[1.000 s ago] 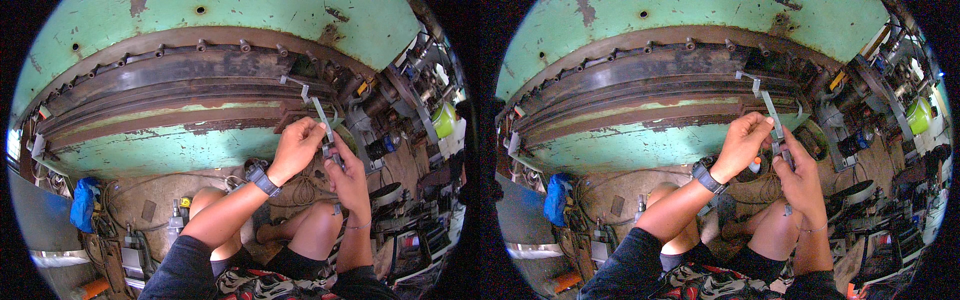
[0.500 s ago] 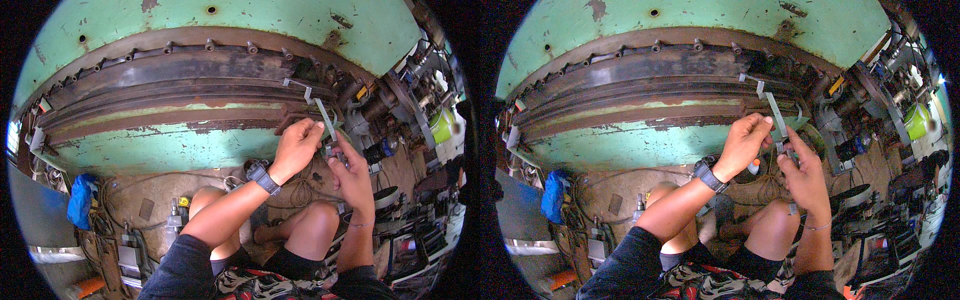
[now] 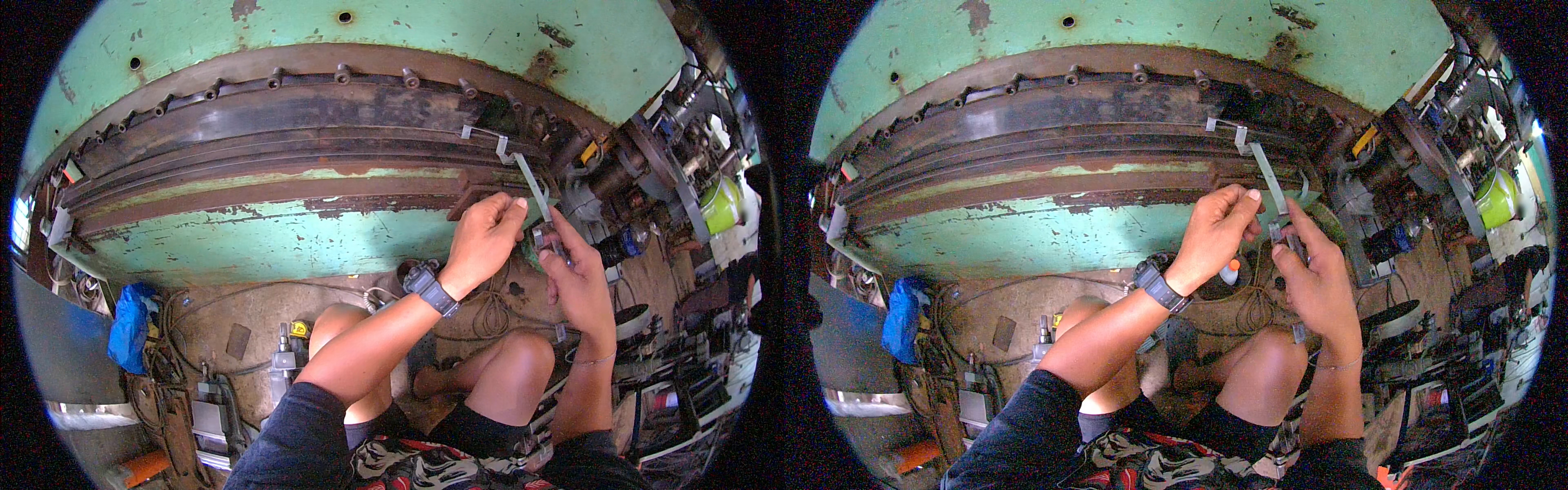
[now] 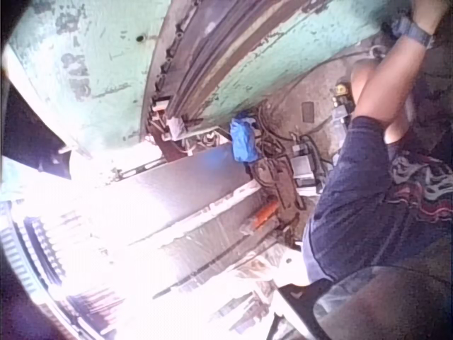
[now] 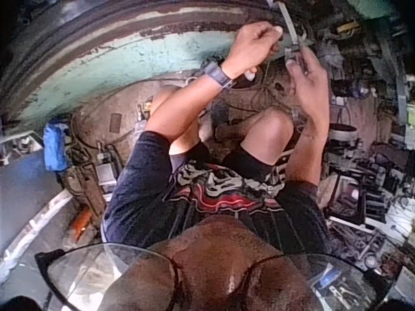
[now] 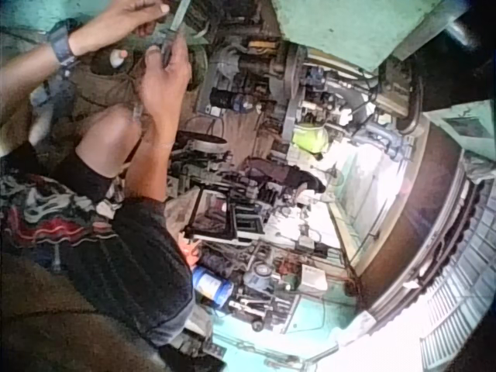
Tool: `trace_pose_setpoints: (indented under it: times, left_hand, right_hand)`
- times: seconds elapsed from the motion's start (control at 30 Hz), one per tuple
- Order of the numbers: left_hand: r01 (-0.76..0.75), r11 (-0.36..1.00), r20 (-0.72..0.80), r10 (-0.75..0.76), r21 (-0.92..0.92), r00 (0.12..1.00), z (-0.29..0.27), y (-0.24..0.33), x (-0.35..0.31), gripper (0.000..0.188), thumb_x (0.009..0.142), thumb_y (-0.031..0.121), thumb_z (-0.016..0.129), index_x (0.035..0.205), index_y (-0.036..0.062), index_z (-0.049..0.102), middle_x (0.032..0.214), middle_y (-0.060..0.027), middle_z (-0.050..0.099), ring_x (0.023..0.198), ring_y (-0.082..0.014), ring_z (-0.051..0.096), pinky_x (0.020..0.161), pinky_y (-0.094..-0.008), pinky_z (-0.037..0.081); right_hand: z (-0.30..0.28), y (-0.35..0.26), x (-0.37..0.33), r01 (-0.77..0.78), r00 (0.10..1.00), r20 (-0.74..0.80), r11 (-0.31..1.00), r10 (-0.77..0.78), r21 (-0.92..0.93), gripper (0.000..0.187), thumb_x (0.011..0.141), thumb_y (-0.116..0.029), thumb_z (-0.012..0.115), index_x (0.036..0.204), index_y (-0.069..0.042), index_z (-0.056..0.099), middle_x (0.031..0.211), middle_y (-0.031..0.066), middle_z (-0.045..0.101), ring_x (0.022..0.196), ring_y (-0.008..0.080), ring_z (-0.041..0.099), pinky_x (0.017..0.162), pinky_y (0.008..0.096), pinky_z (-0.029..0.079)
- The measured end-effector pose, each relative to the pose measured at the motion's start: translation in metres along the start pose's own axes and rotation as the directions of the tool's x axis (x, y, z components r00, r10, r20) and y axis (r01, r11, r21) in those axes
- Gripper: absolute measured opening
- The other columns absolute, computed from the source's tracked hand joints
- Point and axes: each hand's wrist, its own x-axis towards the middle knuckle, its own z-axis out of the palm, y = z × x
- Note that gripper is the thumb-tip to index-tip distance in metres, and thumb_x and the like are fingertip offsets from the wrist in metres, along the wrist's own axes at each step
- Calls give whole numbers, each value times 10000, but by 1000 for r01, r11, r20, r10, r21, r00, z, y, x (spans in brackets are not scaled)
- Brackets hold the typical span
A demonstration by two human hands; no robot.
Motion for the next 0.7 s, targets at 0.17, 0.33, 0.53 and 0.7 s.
trace_pose_setpoints:
  times: [0.17, 0.33, 0.53, 0.7]
  left_hand:
    - [-29, 999, -16, 29, 16, 999, 1, 0, 0, 335, 1079, 279, 569, 901, 6, 644, 716, -25, 634, 658, -87, 610, 601, -256, 490]
    - [-29, 998, -9, 29, 57, 1000, 1, 3, 1, 346, 1079, 283, 565, 898, -2, 645, 718, -30, 632, 661, -97, 616, 601, -266, 495]
    - [-26, 1000, -55, 26, 11, 998, 0, 5, 4, 365, 1079, 294, 560, 900, -13, 644, 731, -52, 639, 668, -111, 621, 606, -282, 503]
    - [7, 1000, -80, -6, 5, 997, -6, 1, 3, 379, 1081, 305, 552, 916, -21, 651, 757, -49, 644, 674, -117, 621, 613, -289, 510]
  right_hand:
    - [-4, -6, 4, 47, 999, 13, 995, -46, -89, 623, 931, -68, 619, 1535, -25, 470, 1070, 43, 626, 760, 90, 559, 647, 267, 498]
    - [-3, -12, -1, -24, 1000, 4, 999, 24, -34, 603, 936, -55, 606, 1525, -17, 481, 1053, 40, 622, 740, 82, 559, 632, 261, 491]
    - [-11, -14, 6, 16, 999, 34, 999, -15, -39, 596, 944, -46, 605, 1528, -36, 484, 1025, 21, 618, 641, 66, 539, 556, 256, 469]
    - [-9, -26, 3, -59, 997, 53, 998, 60, -11, 591, 956, -57, 609, 1533, -57, 484, 995, 11, 613, 608, 59, 546, 515, 251, 467]
